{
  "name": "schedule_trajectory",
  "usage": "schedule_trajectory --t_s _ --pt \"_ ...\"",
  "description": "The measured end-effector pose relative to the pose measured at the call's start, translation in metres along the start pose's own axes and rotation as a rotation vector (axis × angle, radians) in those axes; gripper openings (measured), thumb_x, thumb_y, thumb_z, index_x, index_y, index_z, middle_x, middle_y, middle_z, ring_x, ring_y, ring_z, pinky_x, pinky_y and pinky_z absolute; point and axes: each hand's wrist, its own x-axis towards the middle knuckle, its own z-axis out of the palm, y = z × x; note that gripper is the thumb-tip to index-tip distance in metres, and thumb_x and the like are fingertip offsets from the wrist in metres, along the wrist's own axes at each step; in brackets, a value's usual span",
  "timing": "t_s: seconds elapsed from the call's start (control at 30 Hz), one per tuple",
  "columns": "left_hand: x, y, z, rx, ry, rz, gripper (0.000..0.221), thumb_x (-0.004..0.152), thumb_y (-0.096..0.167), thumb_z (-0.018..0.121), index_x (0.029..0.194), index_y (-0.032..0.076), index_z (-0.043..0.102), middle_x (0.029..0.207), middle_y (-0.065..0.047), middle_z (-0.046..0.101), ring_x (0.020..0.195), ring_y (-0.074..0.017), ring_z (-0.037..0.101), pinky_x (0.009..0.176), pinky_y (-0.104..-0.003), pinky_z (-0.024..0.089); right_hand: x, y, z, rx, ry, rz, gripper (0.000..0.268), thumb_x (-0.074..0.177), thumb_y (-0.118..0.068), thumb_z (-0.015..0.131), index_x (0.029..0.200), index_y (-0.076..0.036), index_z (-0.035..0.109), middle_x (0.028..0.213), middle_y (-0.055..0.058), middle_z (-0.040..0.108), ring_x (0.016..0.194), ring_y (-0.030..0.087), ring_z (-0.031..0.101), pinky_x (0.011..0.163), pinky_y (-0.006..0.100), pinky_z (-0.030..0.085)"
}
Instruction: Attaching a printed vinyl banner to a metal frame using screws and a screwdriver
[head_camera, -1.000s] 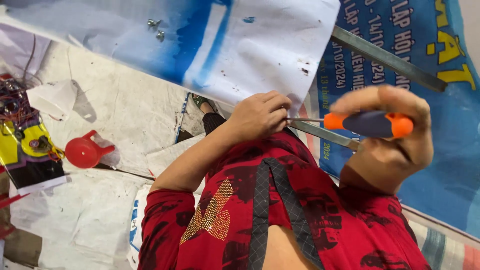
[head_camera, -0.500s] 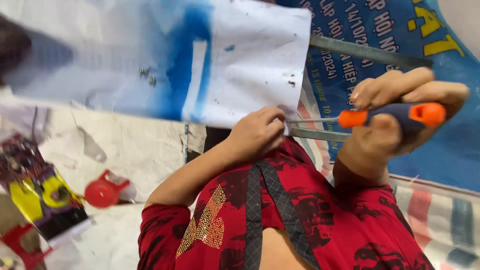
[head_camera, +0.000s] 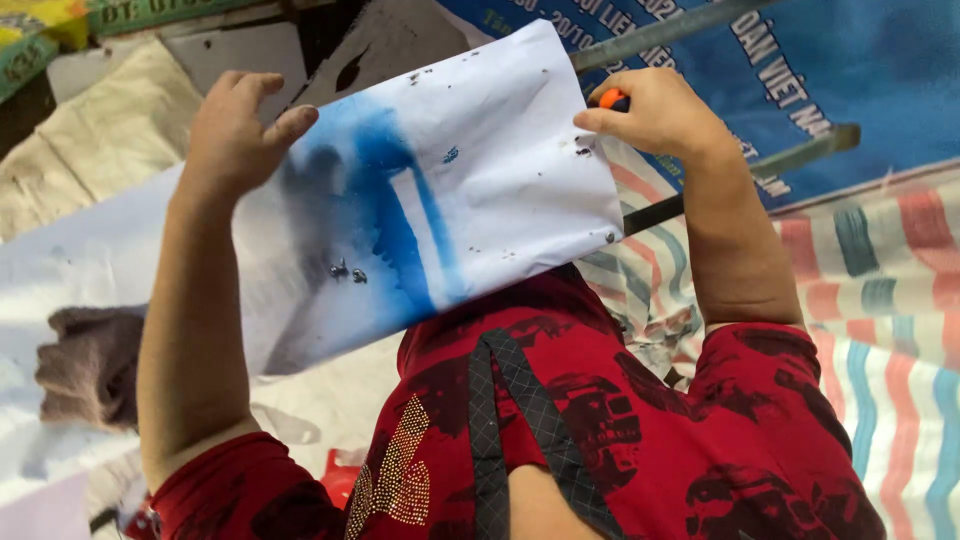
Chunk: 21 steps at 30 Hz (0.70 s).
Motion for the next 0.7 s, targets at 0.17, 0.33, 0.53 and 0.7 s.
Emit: schedule_trajectory --t_s 0.17,0.33,0.53,0.7 --pt "0.031 -0.002 -0.017 -0.207 -0.504 -0.274 0.047 0.1 0.045 0.059 0.129 0.01 0.07 0.125 -0.008 0.071 0.106 -0.0224 0.062 0.092 -0.04 0.045 -0.005 -0.016 0.0 0.067 -0.161 0.142 0.037 0.094 -0.034 0.074 0.118 -0.006 0.07 0.11 0.015 0.068 0.094 0.031 0.061 0.076 0.042 0.05" --pt "0.041 -0.025 0.002 -0.525 -0.47 -0.159 0.023 0.097 0.018 0.075 0.085 0.015 0.056 0.078 0.006 0.046 0.073 -0.0071 0.041 0.063 -0.026 0.033 -0.004 -0.024 -0.002 0.074 -0.066 0.175 0.019 0.091 -0.023 0.072 0.102 -0.009 0.068 0.097 0.011 0.068 0.084 0.027 0.059 0.072 0.041 0.046" --pt "0.034 -0.029 0.014 -0.411 -0.397 -0.13 0.015 0.097 0.021 0.072 0.09 0.017 0.059 0.077 0.004 0.051 0.073 -0.0107 0.044 0.069 -0.031 0.037 0.005 -0.011 0.01 -0.065 0.298 -0.173 0.016 0.084 -0.01 0.071 0.09 0.002 0.064 0.116 0.015 0.051 0.092 0.029 0.057 0.071 0.04 0.053" --pt "0.032 -0.019 0.009 -0.451 -0.42 -0.201 0.023 0.099 0.021 0.071 0.084 0.016 0.055 0.075 0.004 0.048 0.071 -0.0103 0.042 0.065 -0.03 0.035 0.021 -0.017 -0.012 0.077 0.236 -0.176 0.016 0.09 -0.01 0.069 0.103 -0.001 0.066 0.13 0.019 0.059 0.103 0.035 0.062 0.08 0.045 0.052"
